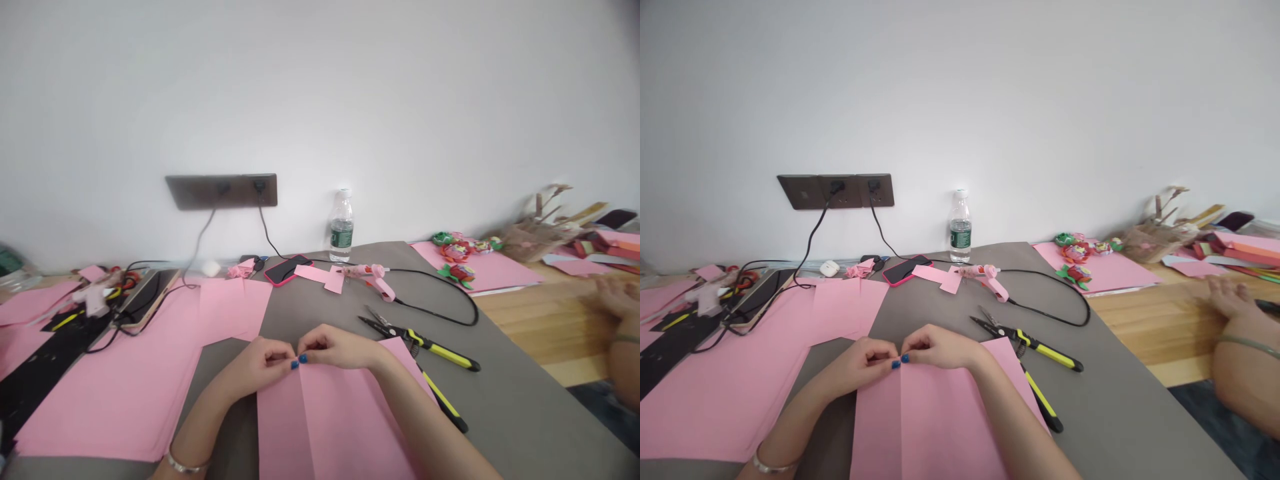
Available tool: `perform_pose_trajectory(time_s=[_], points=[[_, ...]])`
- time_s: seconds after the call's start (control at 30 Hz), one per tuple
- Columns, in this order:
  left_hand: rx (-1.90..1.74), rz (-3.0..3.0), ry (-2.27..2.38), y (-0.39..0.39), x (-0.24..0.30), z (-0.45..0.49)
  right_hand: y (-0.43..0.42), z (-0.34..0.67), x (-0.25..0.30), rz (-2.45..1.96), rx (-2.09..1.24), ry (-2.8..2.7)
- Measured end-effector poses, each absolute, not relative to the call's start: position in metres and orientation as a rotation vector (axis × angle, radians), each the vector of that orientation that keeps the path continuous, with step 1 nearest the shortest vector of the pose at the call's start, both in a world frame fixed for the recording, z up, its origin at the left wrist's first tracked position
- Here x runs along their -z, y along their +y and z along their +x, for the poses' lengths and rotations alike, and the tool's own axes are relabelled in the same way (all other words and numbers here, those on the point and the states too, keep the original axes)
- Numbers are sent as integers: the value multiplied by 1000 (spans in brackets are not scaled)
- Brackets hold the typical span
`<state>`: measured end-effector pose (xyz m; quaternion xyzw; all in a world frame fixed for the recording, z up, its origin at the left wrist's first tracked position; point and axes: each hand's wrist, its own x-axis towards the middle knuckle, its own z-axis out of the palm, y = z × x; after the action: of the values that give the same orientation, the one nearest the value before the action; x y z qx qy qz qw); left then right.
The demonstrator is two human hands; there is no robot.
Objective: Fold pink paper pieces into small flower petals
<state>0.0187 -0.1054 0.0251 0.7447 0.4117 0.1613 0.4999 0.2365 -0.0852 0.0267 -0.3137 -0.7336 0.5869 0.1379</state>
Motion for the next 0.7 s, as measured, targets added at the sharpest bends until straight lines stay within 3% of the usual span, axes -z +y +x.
perform_pose_trajectory(time_s=[0.3,0.53,0.7], points=[[-480,1692,1006,-107,-24,11,-86,238,-30,-1014,-1630,-2097],[-690,1437,1150,-97,-18,-7,-103,277,-42,-1575,-1325,-1985],[-886,1194,1203,-93,-11,-13,-122,325,-45,-1630,-1286,-1779]])
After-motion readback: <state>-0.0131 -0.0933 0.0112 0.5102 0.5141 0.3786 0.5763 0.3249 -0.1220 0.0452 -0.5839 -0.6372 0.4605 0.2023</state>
